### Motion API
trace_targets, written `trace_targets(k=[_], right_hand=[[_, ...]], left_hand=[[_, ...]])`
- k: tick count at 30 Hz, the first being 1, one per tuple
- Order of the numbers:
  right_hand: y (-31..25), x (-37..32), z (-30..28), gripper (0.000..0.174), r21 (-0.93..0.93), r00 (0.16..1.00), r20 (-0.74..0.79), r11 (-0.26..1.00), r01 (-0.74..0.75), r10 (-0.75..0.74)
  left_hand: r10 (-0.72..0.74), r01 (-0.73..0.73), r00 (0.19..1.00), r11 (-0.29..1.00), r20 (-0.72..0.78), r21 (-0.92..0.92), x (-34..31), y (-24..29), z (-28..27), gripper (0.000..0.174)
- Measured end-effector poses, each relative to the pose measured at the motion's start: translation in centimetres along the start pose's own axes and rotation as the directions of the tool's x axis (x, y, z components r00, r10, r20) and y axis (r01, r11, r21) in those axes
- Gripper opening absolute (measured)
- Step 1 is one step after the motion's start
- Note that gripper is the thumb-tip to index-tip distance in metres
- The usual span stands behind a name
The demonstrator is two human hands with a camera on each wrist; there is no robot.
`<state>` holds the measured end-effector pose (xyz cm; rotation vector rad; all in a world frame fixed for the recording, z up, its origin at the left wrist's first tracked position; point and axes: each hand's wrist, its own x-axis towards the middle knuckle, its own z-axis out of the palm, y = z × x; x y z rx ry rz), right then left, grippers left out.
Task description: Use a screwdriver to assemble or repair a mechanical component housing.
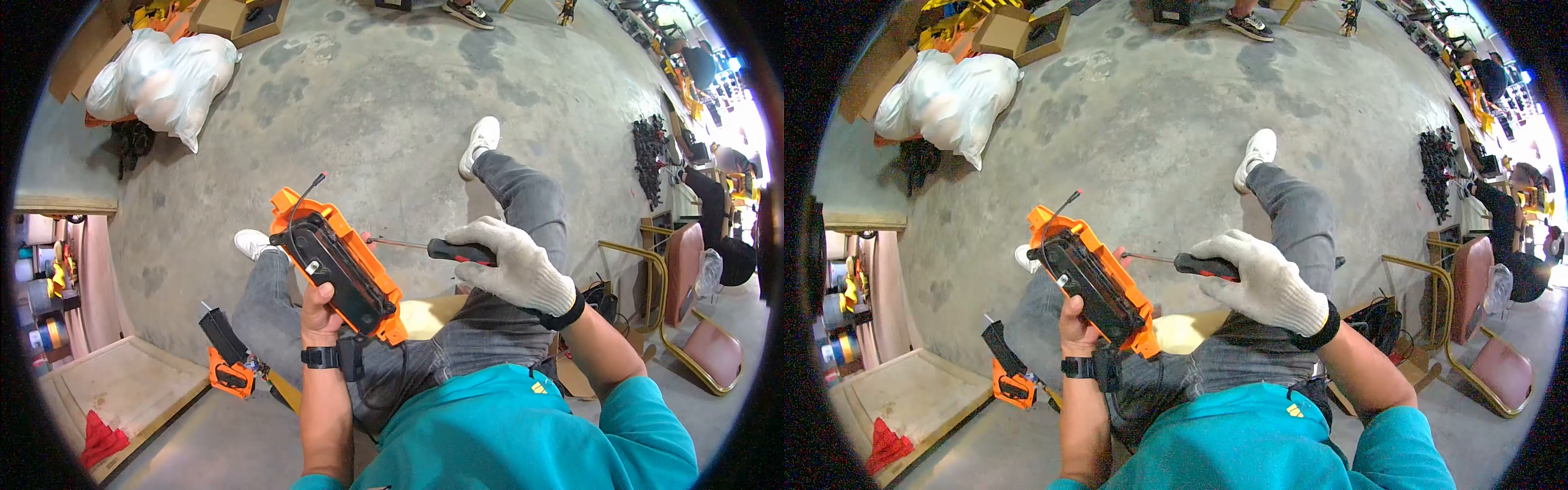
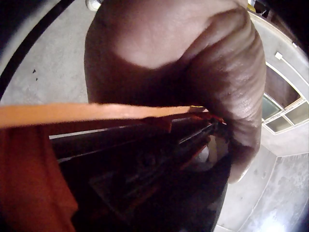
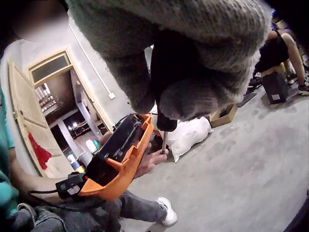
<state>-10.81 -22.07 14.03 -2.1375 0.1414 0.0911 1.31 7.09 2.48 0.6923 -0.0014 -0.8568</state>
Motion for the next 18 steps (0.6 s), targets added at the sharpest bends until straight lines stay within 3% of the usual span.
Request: trace_targets(k=[14, 18], right_hand=[[-0.05, 0.36, -0.4, 0.036, -0.13, 0.992, -0.009, 0.984, 0.123, -0.125], [-0.47, 0.49, -0.37, 0.037, -0.097, 0.998, -0.018, 0.994, 0.05, -0.052]], left_hand=[[-0.037, 0.036, 0.999, 0.997, 0.021, 0.063, 0.41, -0.33, -0.81, 0.105], [-0.017, 0.017, 1.0, 0.995, 0.003, 0.099, 0.41, -0.53, -0.65, 0.105]])
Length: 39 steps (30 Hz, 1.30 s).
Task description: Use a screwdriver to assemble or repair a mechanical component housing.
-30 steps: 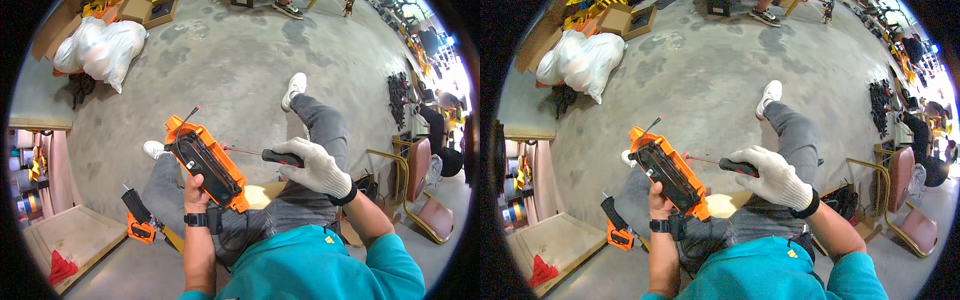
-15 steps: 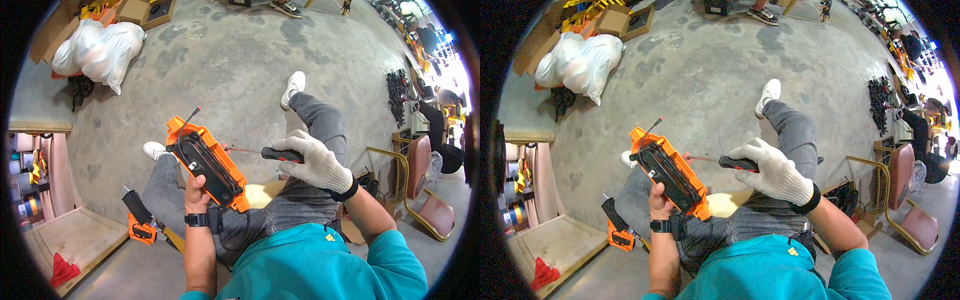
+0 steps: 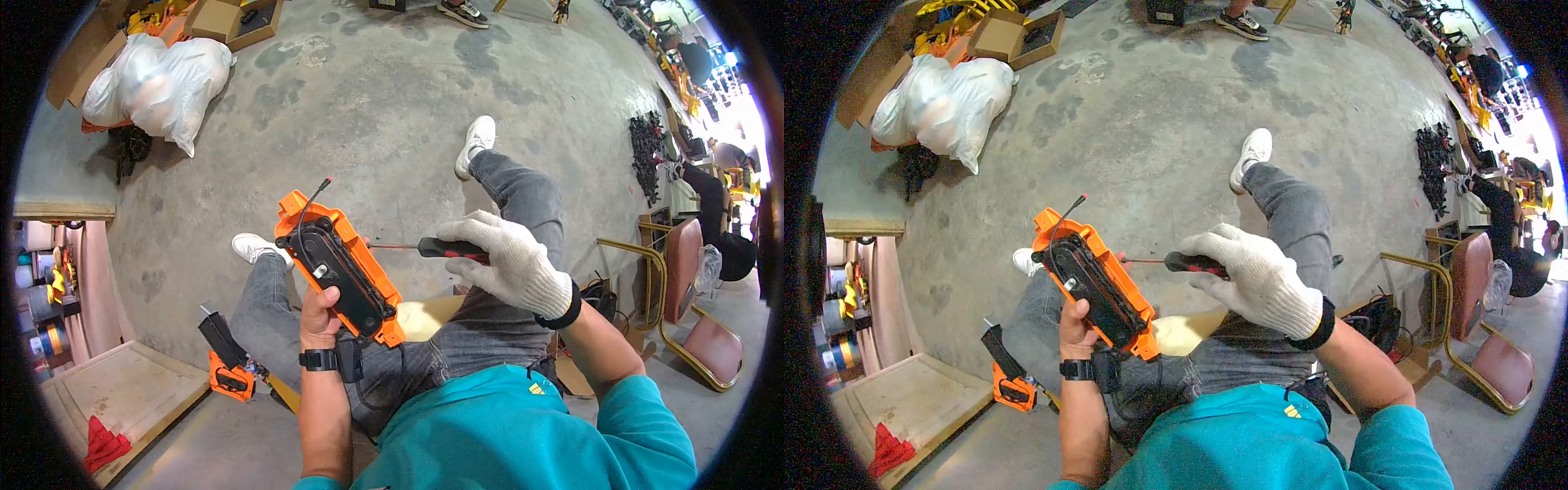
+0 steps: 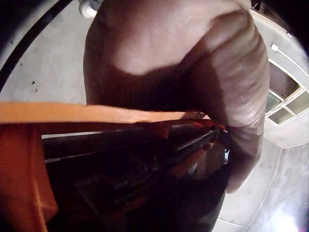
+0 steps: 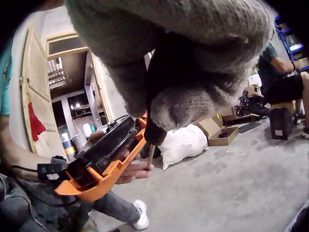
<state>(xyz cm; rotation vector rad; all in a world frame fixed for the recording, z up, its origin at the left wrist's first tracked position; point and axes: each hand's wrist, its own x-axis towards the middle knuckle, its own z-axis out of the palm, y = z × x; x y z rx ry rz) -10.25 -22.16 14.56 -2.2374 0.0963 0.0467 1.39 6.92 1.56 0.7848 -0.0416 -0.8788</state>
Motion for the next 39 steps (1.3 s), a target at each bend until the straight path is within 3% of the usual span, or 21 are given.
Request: trace_targets(k=[9, 14, 20, 31, 33, 39], right_hand=[[-0.8, 0.4, -0.1, 0.036, 0.008, 0.995, -0.091, 0.999, 0.035, -0.034], [-0.6, 0.6, 0.6, 0.039, -0.04, 0.992, -0.123, 0.999, -0.024, 0.019], [-1.4, 0.9, 0.2, 0.046, -0.089, 0.999, -0.032, 0.996, -0.012, 0.009], [-1.1, 1.1, 0.4, 0.041, -0.094, 0.995, -0.1, 0.995, 0.013, -0.023], [-1.2, 1.0, 0.6, 0.042, -0.13, 0.995, -0.086, 0.991, 0.038, -0.049], [-1.7, 0.8, 1.3, 0.042, -0.106, 0.991, -0.107, 0.99, -0.09, 0.078]], left_hand=[[-0.013, 0.013, 1.0, 0.999, -0.002, 0.038, 0.1, 0.1, -0.1, 0.104], [-0.056, 0.059, 0.997, 0.995, -0.046, 0.079, -0.3, -0.4, -0.8, 0.101], [-0.062, 0.065, 0.998, 0.993, -0.032, 0.1, -0.3, -0.4, -1.5, 0.096], [-0.091, 0.097, 0.994, 0.988, -0.053, 0.121, -0.4, -0.6, -1.7, 0.092], [-0.074, 0.076, 0.995, 0.997, -0.063, 0.032, -0.4, -0.6, -1.1, 0.069], [-0.111, 0.115, 0.991, 0.993, -0.078, 0.04, -0.6, -0.1, -0.7, 0.064]])
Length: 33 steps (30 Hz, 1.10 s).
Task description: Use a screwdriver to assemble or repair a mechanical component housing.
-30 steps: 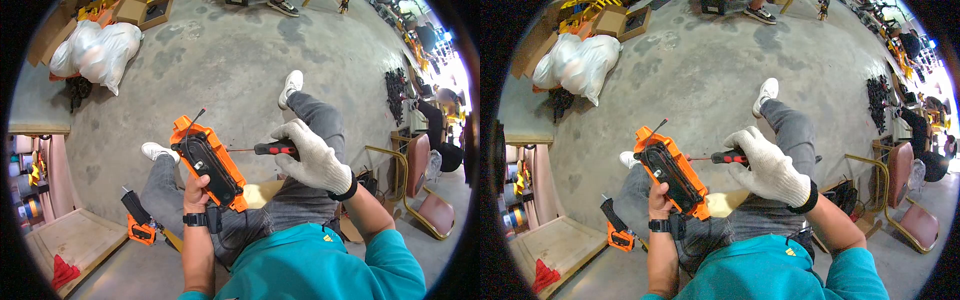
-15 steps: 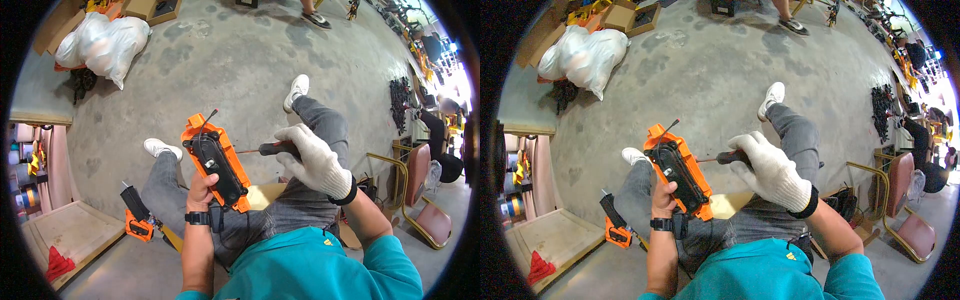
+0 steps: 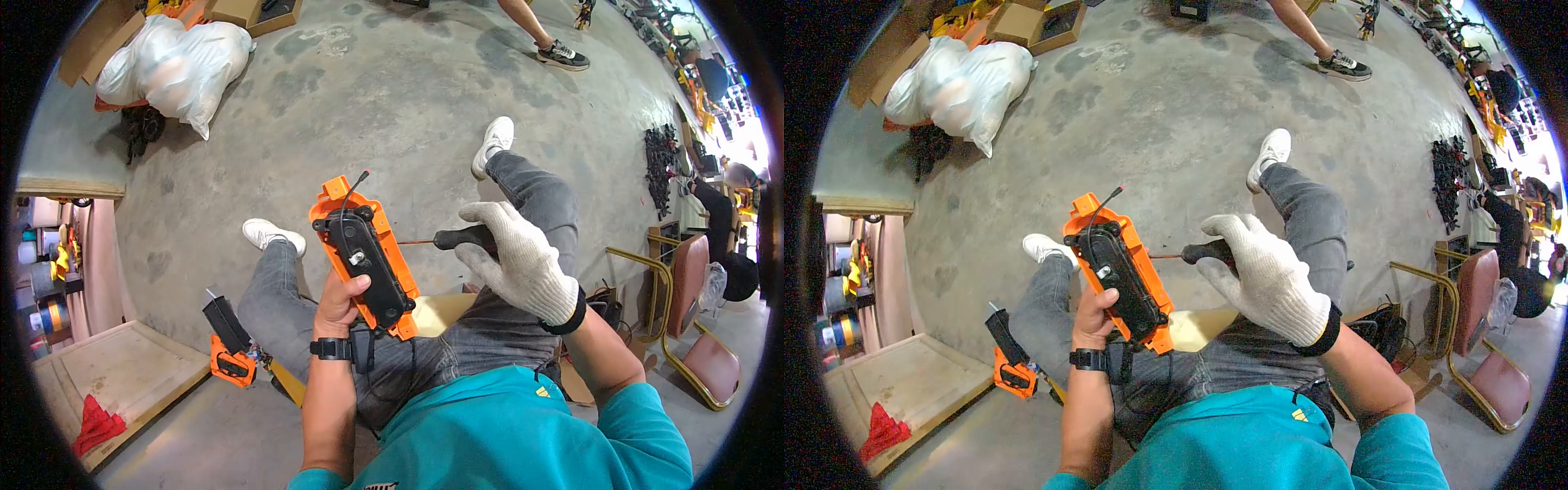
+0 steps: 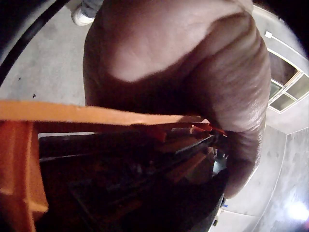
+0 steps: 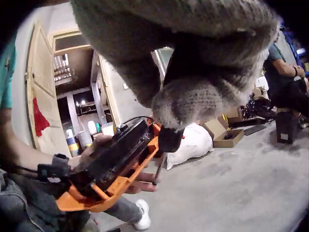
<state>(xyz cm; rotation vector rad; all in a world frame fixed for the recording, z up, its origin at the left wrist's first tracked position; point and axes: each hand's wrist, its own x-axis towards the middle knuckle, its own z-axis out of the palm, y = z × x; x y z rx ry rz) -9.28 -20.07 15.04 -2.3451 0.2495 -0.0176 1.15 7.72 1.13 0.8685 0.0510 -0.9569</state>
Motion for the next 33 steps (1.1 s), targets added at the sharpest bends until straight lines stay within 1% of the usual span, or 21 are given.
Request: trace_targets(k=[2, 3, 5, 6, 12, 14, 17, 18, 19, 21, 22, 23, 25, 26, 27, 28, 29, 30, 31, 32, 33], right_hand=[[-0.3, 0.0, -0.2, 0.043, 0.057, 1.0, 0.02, 0.998, 0.001, -0.002], [-0.2, 0.1, -0.1, 0.043, 0.058, 1.0, 0.022, 0.998, 0.006, -0.007], [0.3, 0.0, 0.2, 0.044, 0.016, 0.995, 0.001, 0.995, 0.096, -0.096], [0.5, 0.0, 0.2, 0.044, 0.015, 0.995, 0.0, 0.995, 0.1, -0.1], [0.7, 0.0, 0.6, 0.042, 0.067, 0.999, -0.03, 0.997, 0.027, -0.025], [0.6, 0.0, 0.5, 0.038, 0.045, 0.999, 0.035, 0.999, 0.026, -0.027], [0.9, -0.2, 1.4, 0.036, 0.039, 0.997, 0.052, 0.998, 0.049, -0.051], [1.2, -0.2, 1.7, 0.036, 0.062, 0.999, 0.016, 0.997, 0.038, -0.04], [1.7, -0.2, 1.8, 0.036, 0.062, 0.999, 0.016, 0.997, 0.038, -0.039], [2.7, -0.4, 1.7, 0.035, 0.087, 0.998, -0.068, 0.996, 0.01, -0.004], [3.3, -0.4, 1.7, 0.035, 0.096, 0.994, -0.111, 0.995, 0.034, -0.023], [3.8, -0.5, 1.6, 0.035, 0.091, 0.993, -0.114, 0.995, 0.04, -0.03], [5.0, -0.6, 1.5, 0.038, 0.1, 0.985, -0.17, 0.995, 0.024, -0.007], [6.2, -0.6, 1.7, 0.037, 0.095, 0.976, -0.216, 0.994, 0.053, -0.031], [6.0, -0.5, 1.2, 0.037, 0.091, 0.977, -0.212, 0.994, 0.056, -0.036], [5.7, -0.5, 0.4, 0.035, 0.27, 0.967, -0.197, 0.957, -0.107, 0.164], [5.0, -0.5, -0.6, 0.033, 0.432, 0.923, -0.145, 0.862, -0.265, 0.356], [3.7, -0.1, -1.9, 0.032, 0.505, 0.857, -0.139, 0.78, -0.369, 0.496], [6.7, -0.4, -1.5, 0.029, 0.665, 0.842, -0.152, 0.683, -0.301, 0.518], [7.3, -0.6, -2.4, 0.028, 0.835, 0.828, -0.045, 0.476, -0.276, 0.559], [7.4, -0.5, -2.7, 0.027, 0.942, 0.823, 0.076, 0.231, -0.244, 0.563]], left_hand=[[0.003, -0.003, 1.0, 1.0, -0.009, 0.003, -0.1, -0.3, -0.1, 0.064], [0.01, -0.01, 1.0, 1.0, -0.015, 0.008, 0.0, -0.3, -0.3, 0.063], [-0.001, 0.001, 1.0, 1.0, -0.01, 0.013, -0.1, -0.3, -0.4, 0.062], [-0.009, 0.009, 1.0, 1.0, -0.001, 0.021, 0.0, -0.3, -0.5, 0.062], [0.0, 0.0, 1.0, 1.0, -0.013, 0.008, 0.2, -0.4, -0.3, 0.061], [0.005, -0.005, 1.0, 1.0, -0.002, -0.01, 0.3, -0.3, 0.1, 0.062], [0.007, -0.006, 1.0, 1.0, 0.025, -0.028, 0.6, -0.4, 0.0, 0.064], [0.005, -0.004, 0.999, 1.0, 0.039, -0.027, 0.7, -0.6, -0.2, 0.065], [0.004, -0.003, 0.999, 1.0, 0.038, -0.027, 0.7, -0.8, -0.3, 0.065], [0.015, -0.014, 1.0, 0.995, 0.011, -0.096, 0.6, -1.1, -0.5, 0.064], [0.019, -0.017, 1.0, 0.995, 0.016, -0.096, 0.7, -1.2, -0.4, 0.064], [0.038, -0.038, 0.999, 0.993, 0.002, -0.112, 0.7, -1.2, -0.4, 0.063], [0.066, -0.068, 0.998, 0.989, -0.017, -0.131, 0.8, -1.1, -0.5, 0.062], [0.082, -0.087, 0.996, 0.989, -0.045, -0.119, 0.9, -1.2, -0.6, 0.06], [0.097, -0.105, 0.993, 0.988, -0.073, -0.11, 1.0, -1.4, -0.8, 0.058], [0.126, -0.137, 0.987, 0.985, -0.099, -0.109, 1.1, -1.7, -1.0, 0.055], [0.126, -0.138, 0.987, 0.983, -0.103, -0.122, 1.2, -1.9, -1.3, 0.055], [0.131, -0.149, 0.982, 0.979, -0.138, -0.135, 1.3, -1.8, -1.3, 0.054], [0.139, -0.165, 0.975, 0.975, -0.172, -0.148, 1.6, -1.9, -1.3, 0.053], [0.166, -0.194, 0.969, 0.97, -0.182, -0.148, 1.7, -1.8, -1.3, 0.051], [0.179, -0.21, 0.965, 0.965, -0.191, -0.156, 1.9, -2.0, -1.1, 0.051]])
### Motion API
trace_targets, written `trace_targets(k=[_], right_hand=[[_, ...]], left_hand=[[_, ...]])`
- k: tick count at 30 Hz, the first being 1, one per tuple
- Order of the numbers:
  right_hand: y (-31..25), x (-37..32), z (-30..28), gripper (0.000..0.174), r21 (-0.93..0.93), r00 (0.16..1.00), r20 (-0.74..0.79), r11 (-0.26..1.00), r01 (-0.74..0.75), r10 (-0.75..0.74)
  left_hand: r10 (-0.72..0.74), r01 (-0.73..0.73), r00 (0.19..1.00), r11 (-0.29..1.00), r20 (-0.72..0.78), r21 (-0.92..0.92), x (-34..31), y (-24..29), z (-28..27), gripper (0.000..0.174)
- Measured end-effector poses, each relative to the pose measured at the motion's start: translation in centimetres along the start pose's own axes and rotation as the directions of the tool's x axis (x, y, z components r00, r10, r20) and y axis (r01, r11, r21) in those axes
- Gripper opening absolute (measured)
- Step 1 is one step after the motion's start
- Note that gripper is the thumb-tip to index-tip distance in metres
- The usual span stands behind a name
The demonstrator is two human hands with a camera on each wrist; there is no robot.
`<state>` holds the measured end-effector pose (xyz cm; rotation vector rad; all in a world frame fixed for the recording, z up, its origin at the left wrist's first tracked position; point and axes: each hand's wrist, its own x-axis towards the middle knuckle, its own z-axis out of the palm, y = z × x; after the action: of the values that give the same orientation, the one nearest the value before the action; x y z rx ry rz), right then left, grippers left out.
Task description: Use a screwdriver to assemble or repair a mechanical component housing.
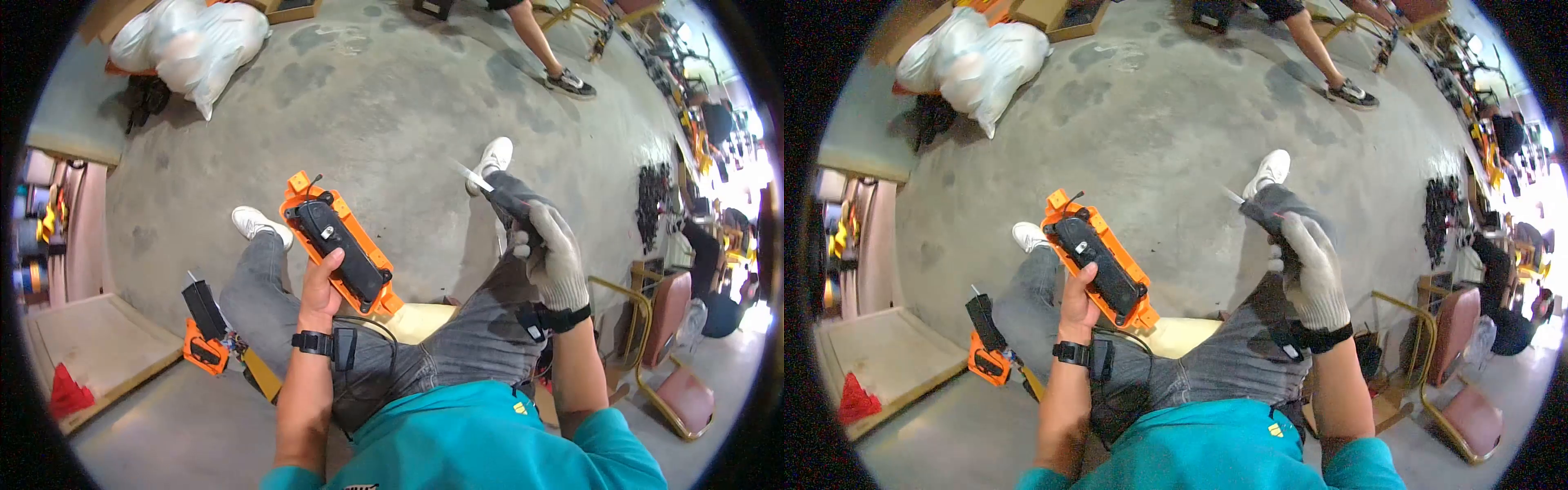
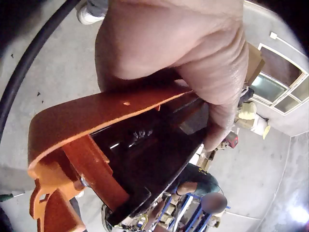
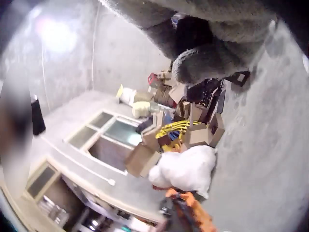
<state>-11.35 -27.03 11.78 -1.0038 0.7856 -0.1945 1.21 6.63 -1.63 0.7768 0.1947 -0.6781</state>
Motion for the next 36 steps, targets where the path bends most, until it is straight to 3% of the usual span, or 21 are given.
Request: trace_targets(k=[3, 4, 6, 7, 8, 10, 11, 13, 14, 16, 17, 20, 24, 27, 30, 32, 36], right_hand=[[1.1, -0.6, 0.8, 0.036, 0.045, 0.978, 0.198, 0.996, -0.079, 0.069], [1.1, -0.7, 2.3, 0.04, -0.013, 0.938, 0.315, 0.989, -0.149, 0.146], [3.3, -0.4, 3.8, 0.048, -0.141, 0.907, 0.368, 0.977, -0.161, 0.203], [3.8, -0.6, 5.5, 0.053, -0.163, 0.917, 0.298, 0.96, -0.227, 0.267], [4.6, -0.7, 7.0, 0.046, -0.166, 0.926, 0.303, 0.97, -0.18, 0.224], [7.8, 1.9, 7.1, 0.032, -0.367, 0.899, 0.304, 0.909, -0.196, 0.316], [8.2, 2.3, 7.2, 0.032, -0.373, 0.896, 0.311, 0.908, -0.193, 0.318], [7.7, 2.3, 10.1, 0.035, -0.739, 0.921, 0.225, 0.672, -0.051, 0.318], [8.6, 2.4, 10.4, 0.035, -0.743, 0.92, 0.228, 0.668, -0.048, 0.319], [10.2, 2.9, 11.0, 0.043, -0.681, 0.933, 0.353, 0.705, 0.199, 0.077], [10.1, 3.2, 10.8, 0.05, -0.724, 0.914, 0.366, 0.671, 0.162, 0.174], [8.9, 2.5, 11.7, 0.049, -0.742, 0.885, 0.362, 0.665, 0.083, 0.293], [9.9, 2.9, 11.2, 0.05, -0.711, 0.888, 0.382, 0.695, 0.107, 0.254], [9.8, 3.3, 10.8, 0.049, -0.601, 0.857, 0.415, 0.799, 0.008, 0.304], [9.2, 3.4, 10.7, 0.048, -0.611, 0.841, 0.418, 0.791, -0.019, 0.343], [9.9, 3.2, 10.5, 0.049, -0.618, 0.828, 0.465, 0.784, 0.052, 0.312], [10.7, 2.6, 10.4, 0.051, -0.645, 0.851, 0.438, 0.761, 0.072, 0.291]], left_hand=[[0.001, 0.0, 1.0, 0.998, -0.018, 0.061, 0.2, -0.1, 0.1, 0.048], [0.025, -0.022, 0.999, 0.997, -0.033, 0.076, 0.6, -0.4, 0.2, 0.051], [0.075, -0.064, 0.996, 0.976, -0.045, 0.21, 1.3, -1.0, 0.4, 0.062], [0.081, -0.068, 0.996, 0.967, -0.041, 0.244, 1.5, -1.0, 0.5, 0.065], [0.092, -0.079, 0.995, 0.968, -0.045, 0.239, 1.3, -1.2, 0.6, 0.065], [-0.008, 0.009, 1.0, 0.962, -0.004, 0.274, 1.2, -1.2, 0.9, 0.066], [0.006, -0.004, 1.0, 0.955, -0.008, 0.297, 1.1, -1.4, 1.0, 0.068], [0.032, -0.041, 0.999, 0.947, 0.033, 0.317, 0.8, -1.5, 1.8, 0.077], [0.034, -0.05, 0.998, 0.95, 0.058, 0.309, 0.7, -1.4, 2.2, 0.081], [0.041, -0.069, 0.995, 0.95, 0.096, 0.305, 1.1, -1.5, 2.2, 0.084], [0.043, -0.083, 0.99, 0.948, 0.134, 0.308, 1.1, -1.6, 2.2, 0.087], [0.065, -0.095, 0.992, 0.95, 0.109, 0.296, 1.2, -2.2, 1.6, 0.086], [0.02, -0.057, 0.993, 0.946, 0.117, 0.32, 1.2, -1.8, 1.4, 0.089], [-0.024, -0.022, 0.986, 0.961, 0.163, 0.275, 1.0, -1.0, 1.7, 0.091], [-0.004, -0.024, 0.982, 0.989, 0.191, 0.145, 1.1, -0.8, 2.0, 0.085], [-0.039, 0.029, 0.993, 0.995, 0.11, 0.096, 1.6, -1.3, 1.2, 0.077], [0.002, -0.024, 0.995, 0.974, 0.099, 0.226, 1.2, -0.7, 1.7, 0.072]])
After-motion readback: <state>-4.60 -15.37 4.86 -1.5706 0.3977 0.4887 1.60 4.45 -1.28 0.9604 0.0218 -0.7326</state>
